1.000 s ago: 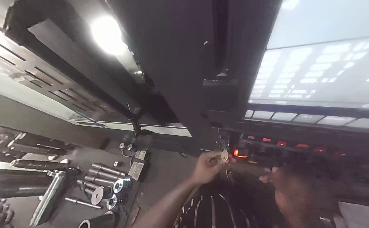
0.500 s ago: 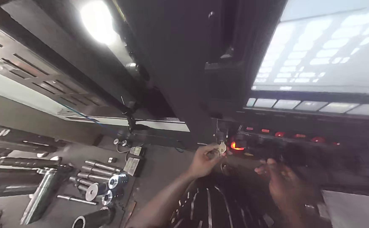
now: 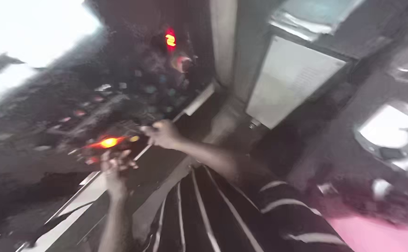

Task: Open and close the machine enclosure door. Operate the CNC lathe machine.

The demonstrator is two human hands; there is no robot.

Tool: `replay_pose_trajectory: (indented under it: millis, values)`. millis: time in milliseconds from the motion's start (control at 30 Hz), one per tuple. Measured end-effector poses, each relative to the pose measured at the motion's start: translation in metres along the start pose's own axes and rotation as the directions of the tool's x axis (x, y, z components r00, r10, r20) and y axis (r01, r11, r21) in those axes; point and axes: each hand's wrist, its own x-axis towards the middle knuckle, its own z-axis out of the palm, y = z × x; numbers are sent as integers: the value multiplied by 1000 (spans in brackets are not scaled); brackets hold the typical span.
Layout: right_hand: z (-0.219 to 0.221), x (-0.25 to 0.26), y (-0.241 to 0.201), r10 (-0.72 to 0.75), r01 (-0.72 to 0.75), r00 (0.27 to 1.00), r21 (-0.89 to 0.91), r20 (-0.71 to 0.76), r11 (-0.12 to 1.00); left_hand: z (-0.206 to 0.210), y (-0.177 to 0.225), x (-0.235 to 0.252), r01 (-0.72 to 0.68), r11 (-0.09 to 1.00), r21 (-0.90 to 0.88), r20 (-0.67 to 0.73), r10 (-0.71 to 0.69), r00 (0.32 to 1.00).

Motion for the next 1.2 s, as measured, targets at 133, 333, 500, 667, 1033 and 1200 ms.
replay_pose_trajectory:
  millis: [133, 333, 500, 667, 1033, 1200]
  values:
    - [16, -2, -13, -28, 28, 1000, 35, -9, 999, -22, -6, -55, 202, 977, -66, -351, -213, 912]
    - [10, -1, -9, -4, 4, 1000, -97, -8, 995, -155, -13, -127, 229, 882, -413, -835, -467, 292]
    - [13, -3, -11, -14, 12, 1000, -84, -27, 996, -254, 94, -69, 266, 945, 190, -968, 136, 209]
    - [11, -4, -10, -21, 19, 1000, -75, -22, 997, -321, 195, -8, 309, 875, 373, -910, 280, 306]
    - [11, -4, -14, 23, -26, 999, -73, -43, 997, -310, 201, 28, 562, 770, 301, -948, 179, 262]
    - [15, -7, -15, 19, -27, 997, -105, -72, 994, -288, 186, 42, 570, 748, 340, -937, 219, 273]
